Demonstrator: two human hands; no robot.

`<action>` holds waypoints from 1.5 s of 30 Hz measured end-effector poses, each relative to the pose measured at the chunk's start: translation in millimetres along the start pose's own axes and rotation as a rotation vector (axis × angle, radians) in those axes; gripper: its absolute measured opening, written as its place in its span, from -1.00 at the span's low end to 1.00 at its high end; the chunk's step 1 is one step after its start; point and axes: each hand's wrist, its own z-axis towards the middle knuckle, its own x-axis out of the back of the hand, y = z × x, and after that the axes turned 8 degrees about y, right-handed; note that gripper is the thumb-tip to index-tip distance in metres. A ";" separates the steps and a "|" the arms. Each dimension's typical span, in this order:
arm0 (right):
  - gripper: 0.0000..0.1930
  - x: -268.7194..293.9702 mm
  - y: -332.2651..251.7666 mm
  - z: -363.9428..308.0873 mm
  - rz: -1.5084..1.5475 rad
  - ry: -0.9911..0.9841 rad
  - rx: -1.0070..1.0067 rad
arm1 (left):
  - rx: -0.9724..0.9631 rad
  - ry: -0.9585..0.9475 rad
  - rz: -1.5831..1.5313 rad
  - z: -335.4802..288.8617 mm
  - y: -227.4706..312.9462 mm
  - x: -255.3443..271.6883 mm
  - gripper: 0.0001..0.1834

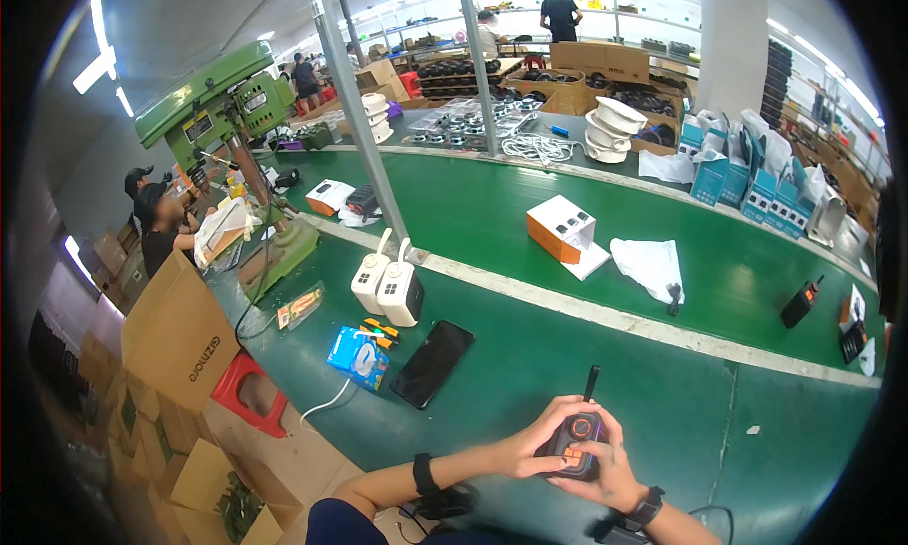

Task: Testing and assembling electronic hand-held controllers on a factory conveyor belt.

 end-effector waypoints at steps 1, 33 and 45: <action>-0.33 0.2 -0.2 0.3 -0.003 0.003 0.002 | -0.005 -0.002 0.019 0.5 0.2 0.5 -0.17; -0.24 -2.2 3.1 0.4 0.017 0.005 0.012 | 0.025 -0.022 0.079 0.4 5.5 6.2 -0.22; -0.10 -4.9 5.1 -0.5 0.019 0.018 0.032 | 0.044 -0.026 0.071 0.5 5.7 6.2 -0.22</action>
